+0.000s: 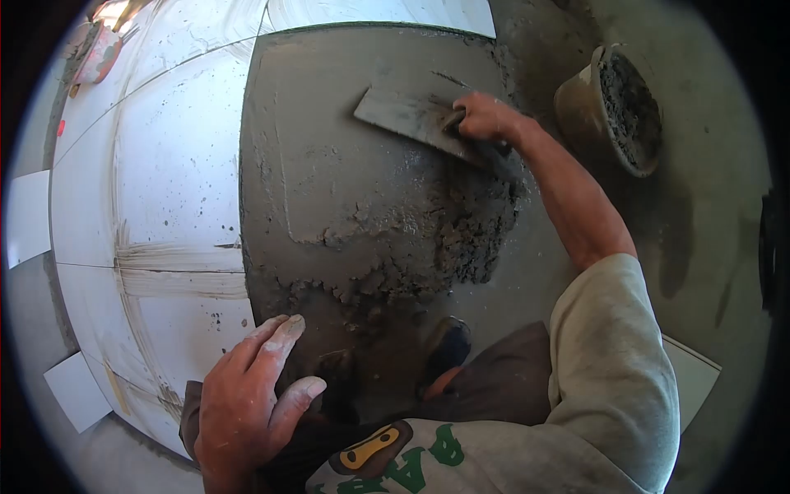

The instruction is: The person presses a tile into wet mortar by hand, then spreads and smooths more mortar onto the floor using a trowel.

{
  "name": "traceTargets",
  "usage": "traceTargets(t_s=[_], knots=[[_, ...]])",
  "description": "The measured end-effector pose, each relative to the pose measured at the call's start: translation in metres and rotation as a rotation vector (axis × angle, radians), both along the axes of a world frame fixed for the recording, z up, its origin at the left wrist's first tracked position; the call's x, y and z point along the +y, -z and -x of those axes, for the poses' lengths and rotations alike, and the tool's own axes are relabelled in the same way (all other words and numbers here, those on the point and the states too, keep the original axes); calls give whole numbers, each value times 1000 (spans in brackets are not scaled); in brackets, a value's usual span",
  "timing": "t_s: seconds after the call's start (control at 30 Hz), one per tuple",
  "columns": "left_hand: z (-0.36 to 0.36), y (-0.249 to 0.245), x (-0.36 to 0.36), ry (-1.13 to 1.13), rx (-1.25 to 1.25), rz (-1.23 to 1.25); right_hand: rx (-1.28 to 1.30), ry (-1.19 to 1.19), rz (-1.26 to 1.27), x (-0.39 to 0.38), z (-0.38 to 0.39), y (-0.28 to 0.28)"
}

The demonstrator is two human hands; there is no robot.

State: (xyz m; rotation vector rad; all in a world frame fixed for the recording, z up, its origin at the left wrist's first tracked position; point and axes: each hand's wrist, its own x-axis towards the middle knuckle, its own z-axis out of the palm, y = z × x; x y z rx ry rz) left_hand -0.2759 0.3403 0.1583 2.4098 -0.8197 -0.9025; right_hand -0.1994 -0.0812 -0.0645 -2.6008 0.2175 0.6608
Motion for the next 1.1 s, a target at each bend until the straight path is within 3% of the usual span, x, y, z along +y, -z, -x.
traceTargets(t_s=[0.13, 0.33, 0.57, 0.67, 0.73, 0.87, 0.93, 1.1], knots=[[-15, 16, -4, 0, 7, 19, 113, -112, -19, 26, 47, -6], [-30, 37, -11, 29, -91, 12, 162, -23, -22, 59, 94, -14], [-22, 29, -12, 85, -15, -11, 205, 23, 41, 107, 169, -18], [-17, 21, -11, 88, -4, 4, 146, -5, 48, 118, 205, -23], [-15, 19, -7, 84, 2, 15, -70, -2, 71, 123, 218, -35], [-12, 19, -2, 130, -13, 54, -263, -114, 247, 116, 235, -2], [-15, 23, -4, 133, -4, 46, -478, -152, 348, 98, 213, 16], [-21, 34, -8, 103, 21, -6, -476, -91, 396, 65, 164, 25]])
